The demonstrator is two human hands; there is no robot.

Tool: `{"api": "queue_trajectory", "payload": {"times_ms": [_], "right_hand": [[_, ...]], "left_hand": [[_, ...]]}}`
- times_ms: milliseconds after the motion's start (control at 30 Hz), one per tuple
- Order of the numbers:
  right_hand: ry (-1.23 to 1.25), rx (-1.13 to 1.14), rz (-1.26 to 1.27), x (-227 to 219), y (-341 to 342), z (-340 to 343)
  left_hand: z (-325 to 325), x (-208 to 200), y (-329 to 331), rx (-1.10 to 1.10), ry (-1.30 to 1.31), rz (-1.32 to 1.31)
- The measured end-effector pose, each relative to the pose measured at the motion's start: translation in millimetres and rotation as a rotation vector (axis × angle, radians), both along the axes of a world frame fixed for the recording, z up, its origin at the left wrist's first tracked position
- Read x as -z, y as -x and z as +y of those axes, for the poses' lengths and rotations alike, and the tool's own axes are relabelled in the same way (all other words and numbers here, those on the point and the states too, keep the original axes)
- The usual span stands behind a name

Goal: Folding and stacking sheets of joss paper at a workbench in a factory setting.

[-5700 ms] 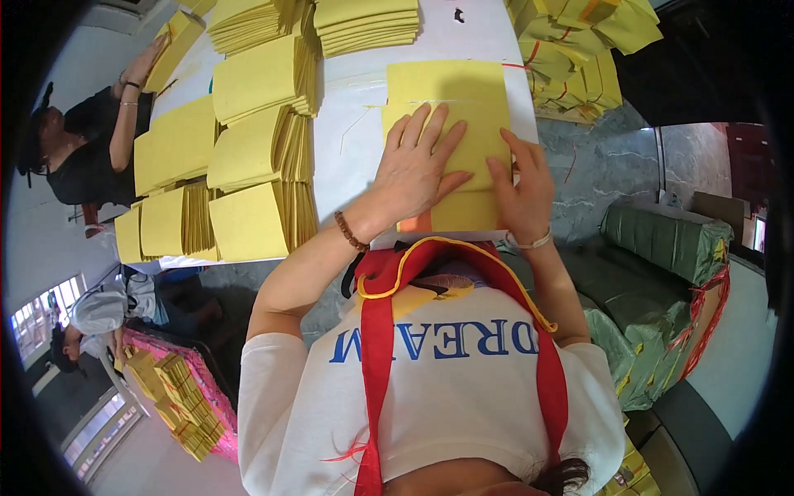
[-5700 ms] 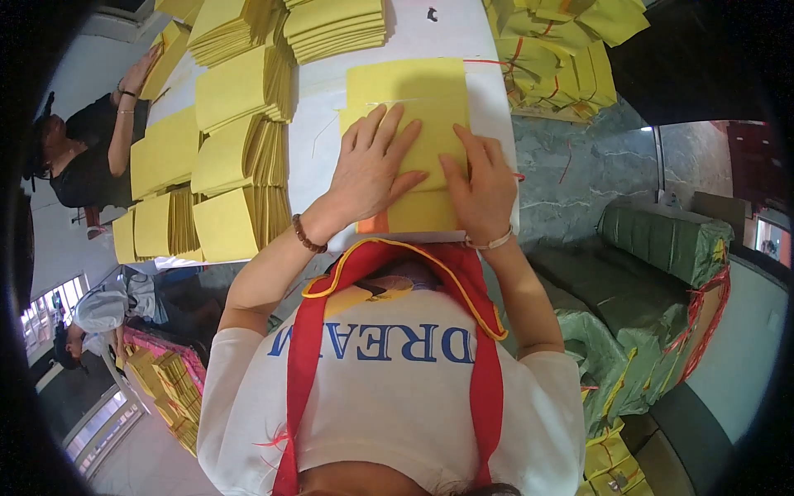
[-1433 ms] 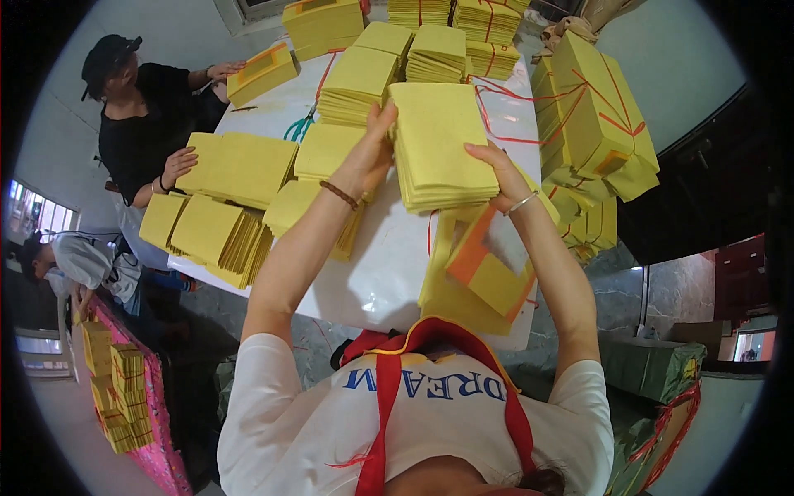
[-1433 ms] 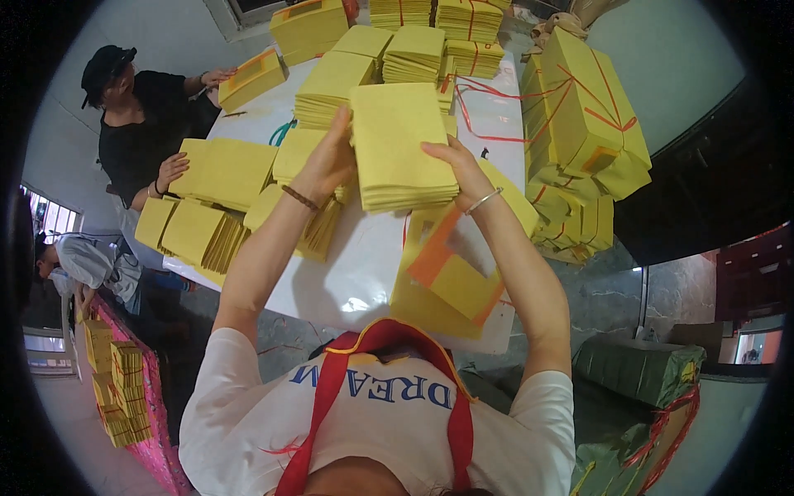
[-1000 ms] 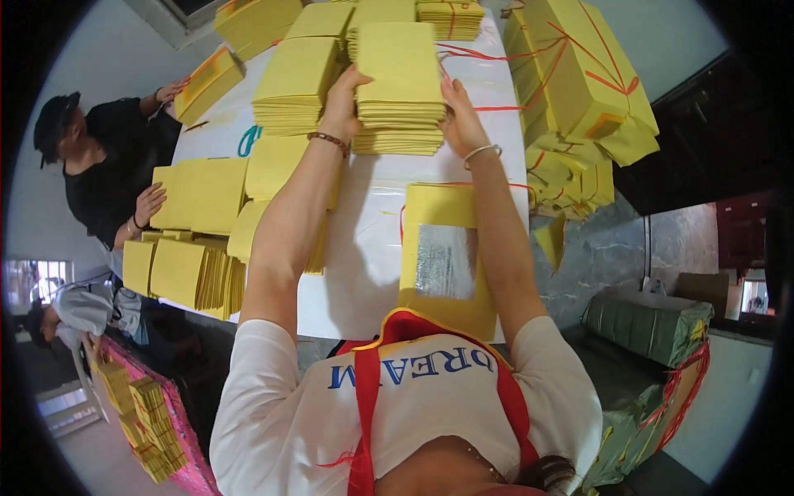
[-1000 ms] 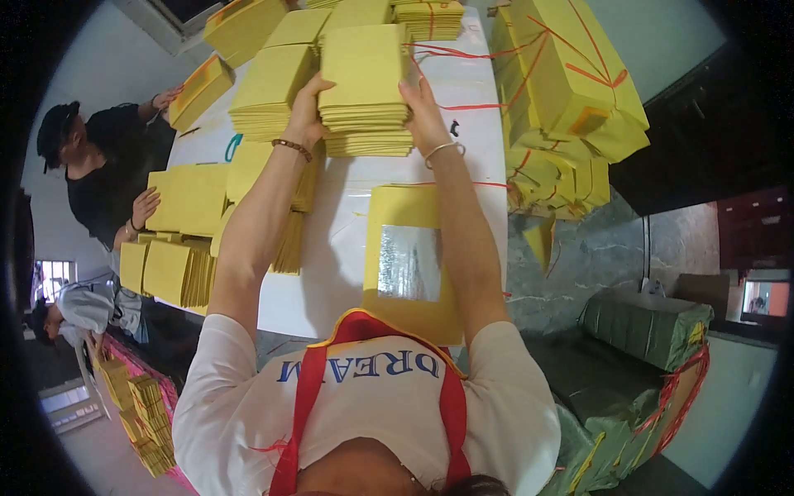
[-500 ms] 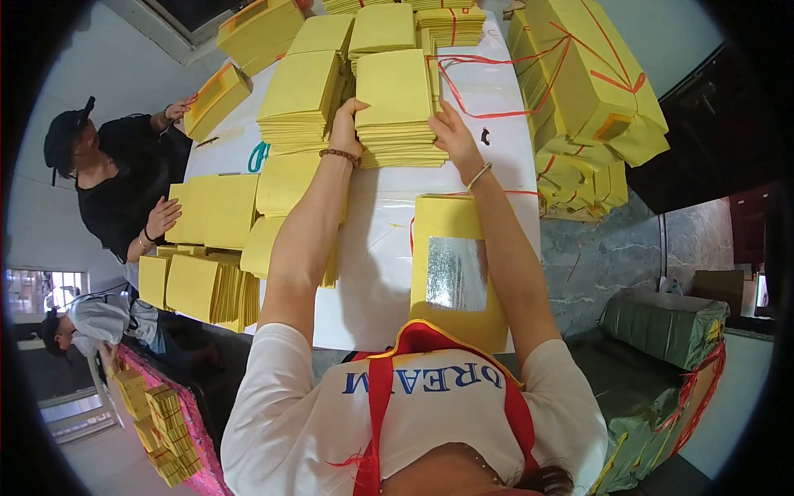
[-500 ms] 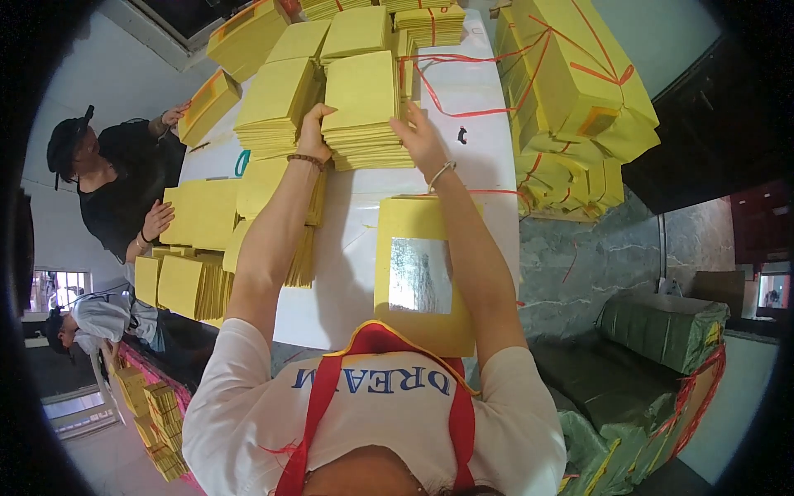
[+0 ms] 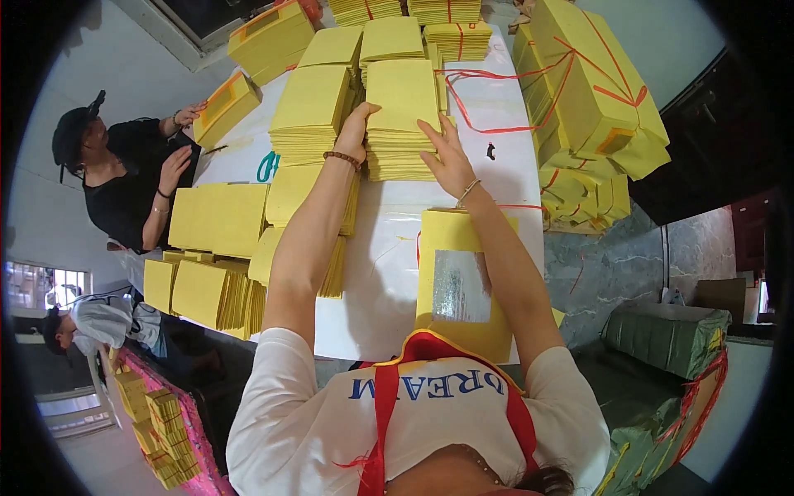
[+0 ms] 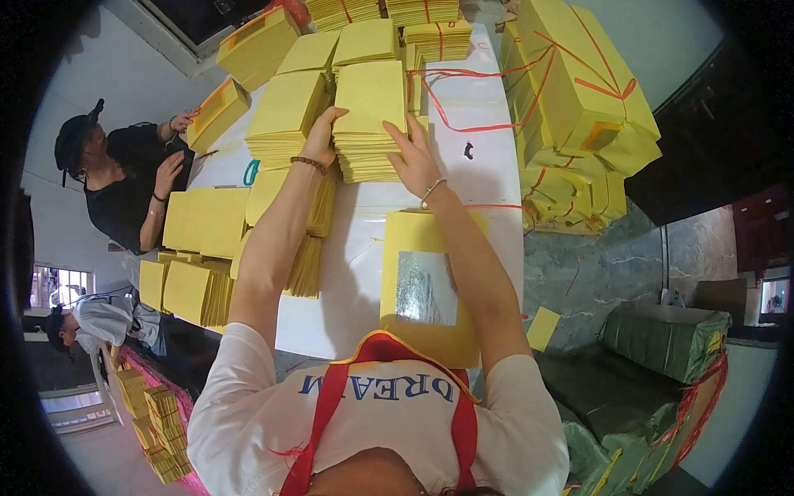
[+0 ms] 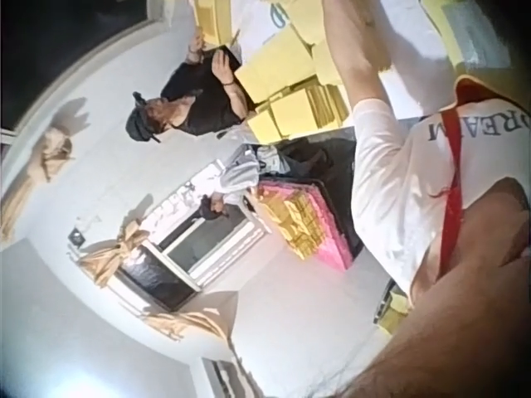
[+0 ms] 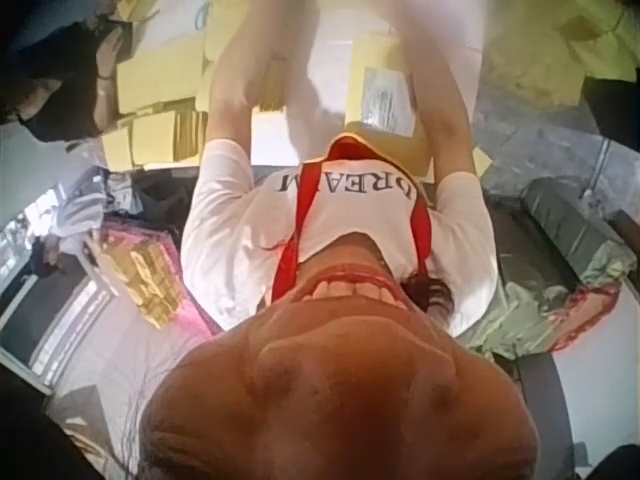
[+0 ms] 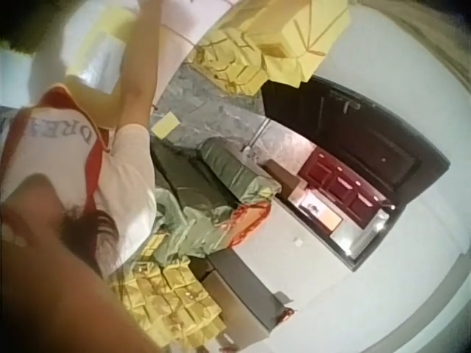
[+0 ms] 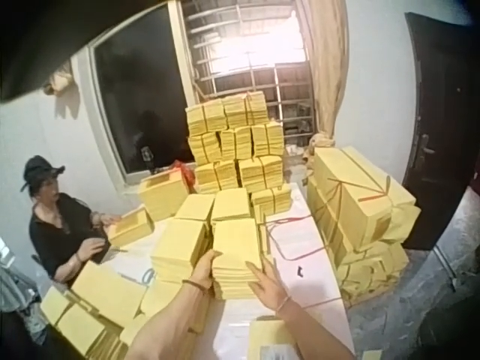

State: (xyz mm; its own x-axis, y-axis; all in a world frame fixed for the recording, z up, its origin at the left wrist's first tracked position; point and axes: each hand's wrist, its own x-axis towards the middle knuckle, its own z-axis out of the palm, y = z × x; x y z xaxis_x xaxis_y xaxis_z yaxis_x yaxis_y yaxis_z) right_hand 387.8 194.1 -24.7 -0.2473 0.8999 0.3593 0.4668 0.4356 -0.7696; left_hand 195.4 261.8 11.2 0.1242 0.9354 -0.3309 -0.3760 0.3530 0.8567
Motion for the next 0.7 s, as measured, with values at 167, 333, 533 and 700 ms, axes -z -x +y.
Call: {"api": "queue_trajectory", "payload": {"times_ms": [167, 333, 533, 700], "right_hand": [[0.014, -0.012, 0.053, -2, 0, 1], [-0.09, 0.069, 0.141, -7, -4, 4], [0.088, 0.208, 0.729, -49, -17, 2], [0.056, 0.277, 1.113, -79, -71, -5]], "left_hand": [[-39, -18, -18, -0.286, -0.412, 0.502], [-187, -58, -72, -0.086, -1.001, 0.849], [-286, -15, -97, 0.262, -0.937, 0.841], [-282, 15, -96, 0.478, -1.137, 1.145]]}}
